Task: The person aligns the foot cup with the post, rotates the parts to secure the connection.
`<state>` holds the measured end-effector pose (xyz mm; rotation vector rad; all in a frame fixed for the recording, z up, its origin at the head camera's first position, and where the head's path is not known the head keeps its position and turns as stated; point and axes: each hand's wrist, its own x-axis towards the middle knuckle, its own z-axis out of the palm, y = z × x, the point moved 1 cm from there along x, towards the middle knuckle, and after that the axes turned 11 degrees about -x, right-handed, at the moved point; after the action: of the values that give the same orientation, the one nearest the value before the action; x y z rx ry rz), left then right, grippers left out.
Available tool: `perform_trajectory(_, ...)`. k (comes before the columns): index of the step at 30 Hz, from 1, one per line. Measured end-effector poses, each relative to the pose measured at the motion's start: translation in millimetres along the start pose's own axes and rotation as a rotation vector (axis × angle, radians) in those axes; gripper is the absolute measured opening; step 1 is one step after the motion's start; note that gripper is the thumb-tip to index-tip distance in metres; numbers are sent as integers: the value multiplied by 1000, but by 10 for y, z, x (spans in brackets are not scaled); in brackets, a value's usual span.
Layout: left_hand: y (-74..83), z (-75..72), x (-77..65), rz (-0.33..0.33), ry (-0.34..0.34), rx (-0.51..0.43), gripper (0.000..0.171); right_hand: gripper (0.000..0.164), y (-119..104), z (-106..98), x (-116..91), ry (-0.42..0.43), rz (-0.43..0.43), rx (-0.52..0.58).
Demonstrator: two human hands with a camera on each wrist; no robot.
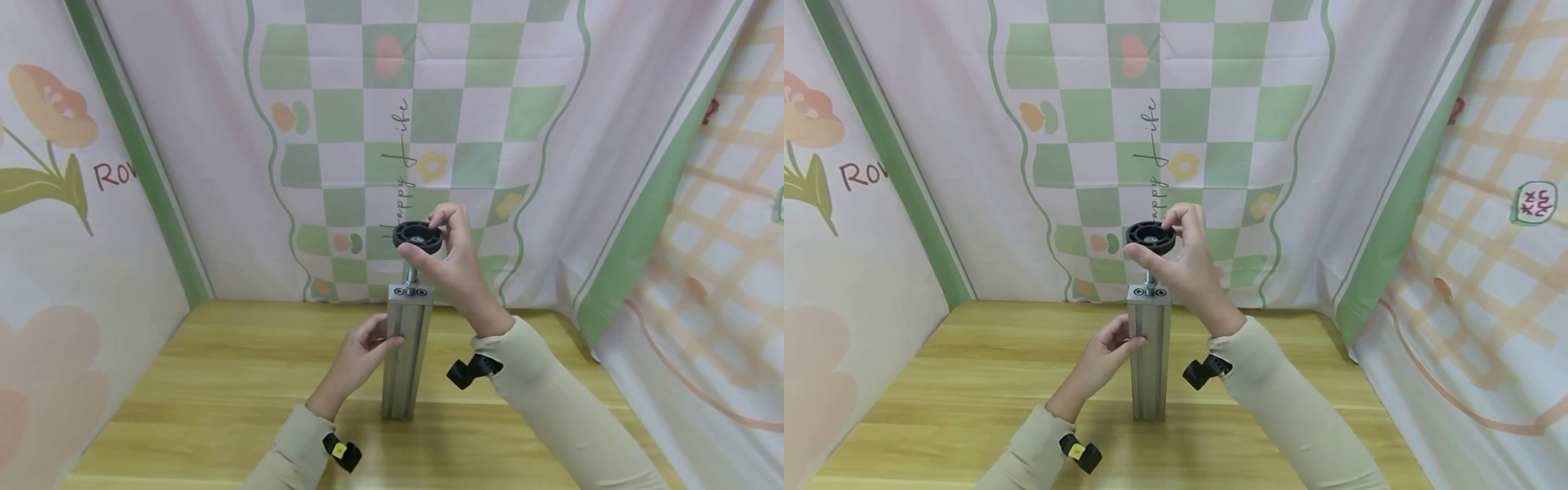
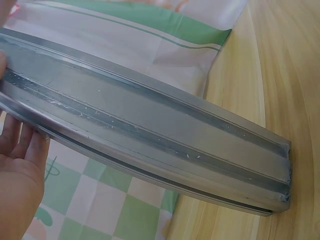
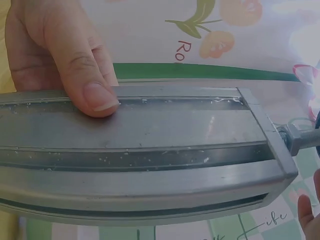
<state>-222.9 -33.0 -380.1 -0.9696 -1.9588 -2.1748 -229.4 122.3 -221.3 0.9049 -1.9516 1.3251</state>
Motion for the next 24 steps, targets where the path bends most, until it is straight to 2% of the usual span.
perform_trajectory(6,-3,5,-10,-7,9,-4,30,40,223,-25,29,-96,15,173)
perform_trajectory(14,-3,8,-9,-8,8,1,30,51,313,-57,44,-286,-8,394)
perform_trajectory(24,8,10,-8,-6,8,4,29,54,377,-51,20,-321,26,549)
